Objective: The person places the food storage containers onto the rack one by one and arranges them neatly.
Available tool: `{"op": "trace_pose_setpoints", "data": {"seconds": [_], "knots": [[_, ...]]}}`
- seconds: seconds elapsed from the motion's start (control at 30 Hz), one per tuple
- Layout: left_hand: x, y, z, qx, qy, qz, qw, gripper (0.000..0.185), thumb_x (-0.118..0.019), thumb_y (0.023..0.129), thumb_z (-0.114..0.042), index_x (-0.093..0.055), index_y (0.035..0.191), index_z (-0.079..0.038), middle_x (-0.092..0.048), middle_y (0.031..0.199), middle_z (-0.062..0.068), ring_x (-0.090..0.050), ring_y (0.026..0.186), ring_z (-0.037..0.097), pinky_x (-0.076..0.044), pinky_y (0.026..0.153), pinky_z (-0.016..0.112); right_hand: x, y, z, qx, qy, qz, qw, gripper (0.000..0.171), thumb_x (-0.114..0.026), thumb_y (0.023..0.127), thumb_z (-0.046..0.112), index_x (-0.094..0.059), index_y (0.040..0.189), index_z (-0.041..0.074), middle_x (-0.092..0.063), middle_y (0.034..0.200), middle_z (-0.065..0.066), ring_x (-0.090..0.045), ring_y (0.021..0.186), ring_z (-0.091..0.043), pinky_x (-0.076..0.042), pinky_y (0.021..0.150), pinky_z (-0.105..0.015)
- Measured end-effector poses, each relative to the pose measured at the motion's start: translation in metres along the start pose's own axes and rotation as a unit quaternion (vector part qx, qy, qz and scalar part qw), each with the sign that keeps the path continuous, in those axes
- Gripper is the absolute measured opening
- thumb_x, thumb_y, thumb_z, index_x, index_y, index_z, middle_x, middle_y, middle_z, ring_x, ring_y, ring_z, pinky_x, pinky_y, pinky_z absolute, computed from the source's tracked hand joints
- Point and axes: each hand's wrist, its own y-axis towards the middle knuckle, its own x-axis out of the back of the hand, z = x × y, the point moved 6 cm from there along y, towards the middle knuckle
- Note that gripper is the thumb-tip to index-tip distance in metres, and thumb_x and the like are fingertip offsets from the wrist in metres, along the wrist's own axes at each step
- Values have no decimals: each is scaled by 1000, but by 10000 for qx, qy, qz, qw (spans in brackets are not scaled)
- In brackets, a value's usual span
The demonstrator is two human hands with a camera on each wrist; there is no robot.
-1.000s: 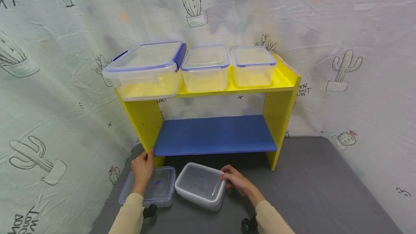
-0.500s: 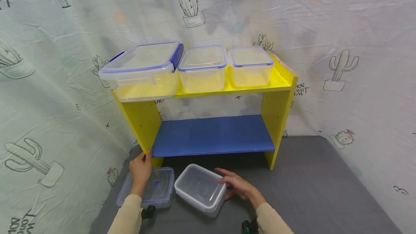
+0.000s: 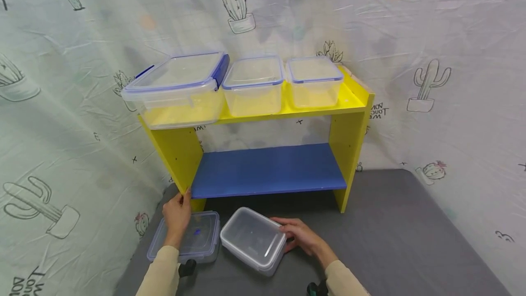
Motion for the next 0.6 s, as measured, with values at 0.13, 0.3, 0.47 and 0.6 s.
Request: {"op": "trace_pose_setpoints", "data": {"seconds": [0.13, 0.3, 0.47, 0.6], "knots": [[1, 0, -1, -56, -2, 23, 10000, 40, -61, 95, -30, -55, 62, -9, -49, 51, 5, -37, 47, 18, -29, 52, 33, 0, 0, -1, 78, 1, -57, 10000, 49, -46, 98, 14, -41, 146, 7, -65, 122, 6, -68, 93, -16, -57, 71, -43], [2, 0, -2, 40, 7, 41, 10000, 38, -61, 95, -31, -58, 64, -9, -54, 53, 6, -41, 48, 20, -31, 52, 33, 1, -1, -5, 73, 19, -202, 9998, 50, -46, 98, 13, -37, 146, 2, -64, 123, 7, -68, 92, -16, -57, 70, -42], [3, 0, -1, 114, -6, 57, 9999, 35, -61, 95, -32, -63, 68, -9, -62, 58, 8, -50, 50, 23, -35, 53, 35, 0, 0, -3, 151, -41, -268, 9995, 50, -48, 97, 15, -40, 145, 2, -64, 124, 7, -67, 91, -16, -57, 67, -40], [3, 0, -3, 104, -20, 112, 9999, 35, -61, 96, -32, -65, 71, -8, -66, 62, 9, -55, 53, 26, -39, 54, 37, -2, 0, -1, 197, -67, -247, 9995, 50, -48, 96, 13, -40, 145, 2, -64, 124, 8, -66, 91, -15, -57, 67, -41]]}}
